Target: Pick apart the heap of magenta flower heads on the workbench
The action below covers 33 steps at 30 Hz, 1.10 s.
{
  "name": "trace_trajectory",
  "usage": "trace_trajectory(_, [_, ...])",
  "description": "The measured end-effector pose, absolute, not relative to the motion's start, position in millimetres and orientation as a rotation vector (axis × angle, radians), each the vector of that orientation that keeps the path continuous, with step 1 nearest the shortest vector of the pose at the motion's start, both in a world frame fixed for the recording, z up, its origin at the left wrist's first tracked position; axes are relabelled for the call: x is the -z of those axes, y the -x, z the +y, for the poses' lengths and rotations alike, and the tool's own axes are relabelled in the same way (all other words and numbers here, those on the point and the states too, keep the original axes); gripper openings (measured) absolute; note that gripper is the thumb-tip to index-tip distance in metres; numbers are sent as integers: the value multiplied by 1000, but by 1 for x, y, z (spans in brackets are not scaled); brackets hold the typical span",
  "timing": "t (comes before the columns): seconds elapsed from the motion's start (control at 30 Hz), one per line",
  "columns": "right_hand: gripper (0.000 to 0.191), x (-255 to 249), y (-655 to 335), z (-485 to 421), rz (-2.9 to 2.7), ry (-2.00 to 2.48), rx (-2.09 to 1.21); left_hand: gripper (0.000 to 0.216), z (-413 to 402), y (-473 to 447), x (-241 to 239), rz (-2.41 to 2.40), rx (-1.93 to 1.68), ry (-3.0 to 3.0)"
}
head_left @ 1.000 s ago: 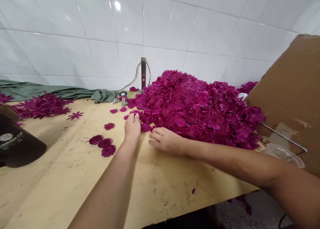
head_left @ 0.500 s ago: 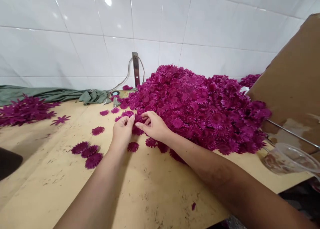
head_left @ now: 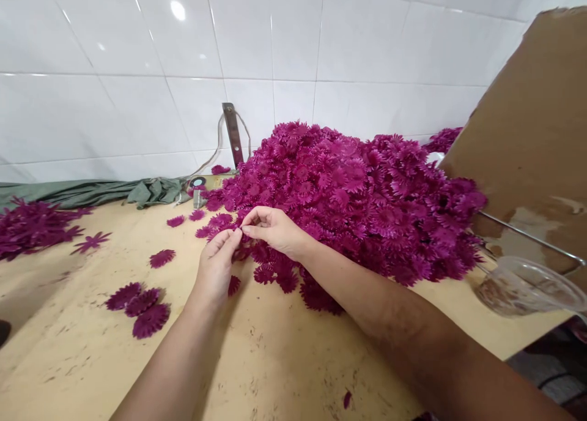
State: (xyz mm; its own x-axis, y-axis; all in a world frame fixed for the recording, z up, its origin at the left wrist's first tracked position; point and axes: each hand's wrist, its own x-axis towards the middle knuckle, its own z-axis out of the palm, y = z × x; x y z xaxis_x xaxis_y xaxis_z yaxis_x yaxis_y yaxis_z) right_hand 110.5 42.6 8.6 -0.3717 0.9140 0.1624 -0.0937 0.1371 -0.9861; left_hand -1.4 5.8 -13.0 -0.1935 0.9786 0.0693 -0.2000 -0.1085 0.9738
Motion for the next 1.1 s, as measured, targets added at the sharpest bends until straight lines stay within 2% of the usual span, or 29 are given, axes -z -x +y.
trace_trajectory(0.3, [11, -9, -99, 48, -1445, 1109, -1064, 38, 12, 2, 12, 1258, -1492, -1300])
trace_trajectory(0.53, [11, -38, -156, 68, -1155, 1251, -728, 35, 4, 0, 8, 1172, -1598, -1253])
trace_trajectory(0.77, [35, -26, -137, 54, -1784, 1282, -374, 26, 4, 0, 9, 1144, -1499, -1116])
trace_trajectory(0.97, [18, -22, -121, 40, -2027, 1228, -342, 17, 5, 1, 12, 1166, -1513, -1071])
trace_trajectory(1.1, [24, -23, -123, 40, -2036, 1227, -331, 16, 4, 0, 9, 1191, -1488, -1068])
